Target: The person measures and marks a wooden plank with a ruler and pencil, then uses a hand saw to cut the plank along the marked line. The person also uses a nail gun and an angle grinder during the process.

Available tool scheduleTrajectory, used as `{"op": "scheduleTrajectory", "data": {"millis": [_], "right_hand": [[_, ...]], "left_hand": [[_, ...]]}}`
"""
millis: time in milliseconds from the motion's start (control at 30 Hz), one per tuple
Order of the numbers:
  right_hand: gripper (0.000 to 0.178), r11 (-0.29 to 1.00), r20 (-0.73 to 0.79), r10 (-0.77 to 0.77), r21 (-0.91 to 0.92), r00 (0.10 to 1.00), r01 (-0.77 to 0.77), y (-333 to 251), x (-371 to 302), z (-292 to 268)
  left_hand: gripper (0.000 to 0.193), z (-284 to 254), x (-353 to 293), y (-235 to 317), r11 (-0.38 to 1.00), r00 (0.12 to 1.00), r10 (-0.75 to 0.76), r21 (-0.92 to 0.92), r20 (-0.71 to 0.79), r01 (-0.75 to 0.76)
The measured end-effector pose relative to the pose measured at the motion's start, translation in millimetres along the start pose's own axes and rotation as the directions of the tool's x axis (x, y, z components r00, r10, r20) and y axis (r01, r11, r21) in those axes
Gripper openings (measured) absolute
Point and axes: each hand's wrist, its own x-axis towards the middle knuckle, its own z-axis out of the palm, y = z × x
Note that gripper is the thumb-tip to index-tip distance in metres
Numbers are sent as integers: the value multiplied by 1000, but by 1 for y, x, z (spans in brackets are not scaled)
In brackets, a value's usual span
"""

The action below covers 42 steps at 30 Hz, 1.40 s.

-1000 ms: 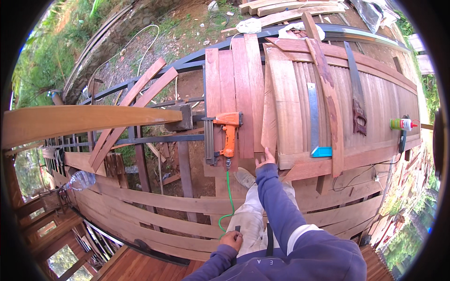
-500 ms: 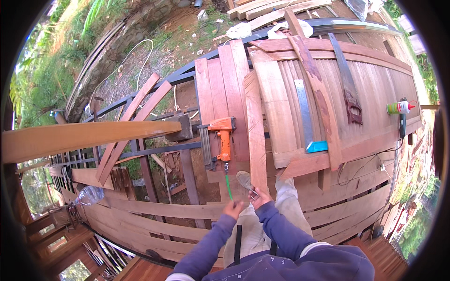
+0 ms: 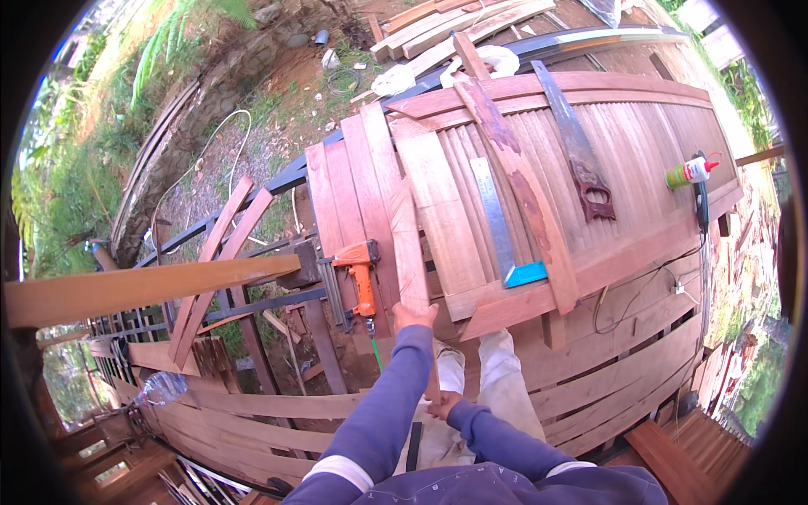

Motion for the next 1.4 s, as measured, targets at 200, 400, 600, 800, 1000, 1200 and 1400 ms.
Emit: {"op": "scheduleTrajectory", "data": {"millis": [200,400,600,800,1000,1200,1400], "right_hand": [[37,801,-577,-587,-513,567,307,-118,-81,-152],[87,590,-592,-798,-805,111,-51,-181,-23,-310],[90,693,-655,-719,-701,232,167,-183,-1,-338],[88,705,-737,-672,-603,79,372,-128,-90,-339],[89,809,-844,-536,-504,28,302,-76,-174,-345],[90,924,-961,-272,-245,53,294,-65,-167,-339],[96,915,-995,-81,-52,58,400,-63,-137,-319]], "left_hand": [[74,-12,-34,-79,956,969,59,-267,-238,-124],[76,-31,-84,-46,936,938,224,-211,-264,-283],[71,-14,-98,0,891,850,452,95,-272,-443],[72,4,-98,23,766,763,634,241,-128,-596],[70,47,-115,77,509,570,782,268,254,-818],[75,109,-126,110,370,422,822,205,382,-906],[81,131,-126,117,262,339,868,246,362,-933]]}}
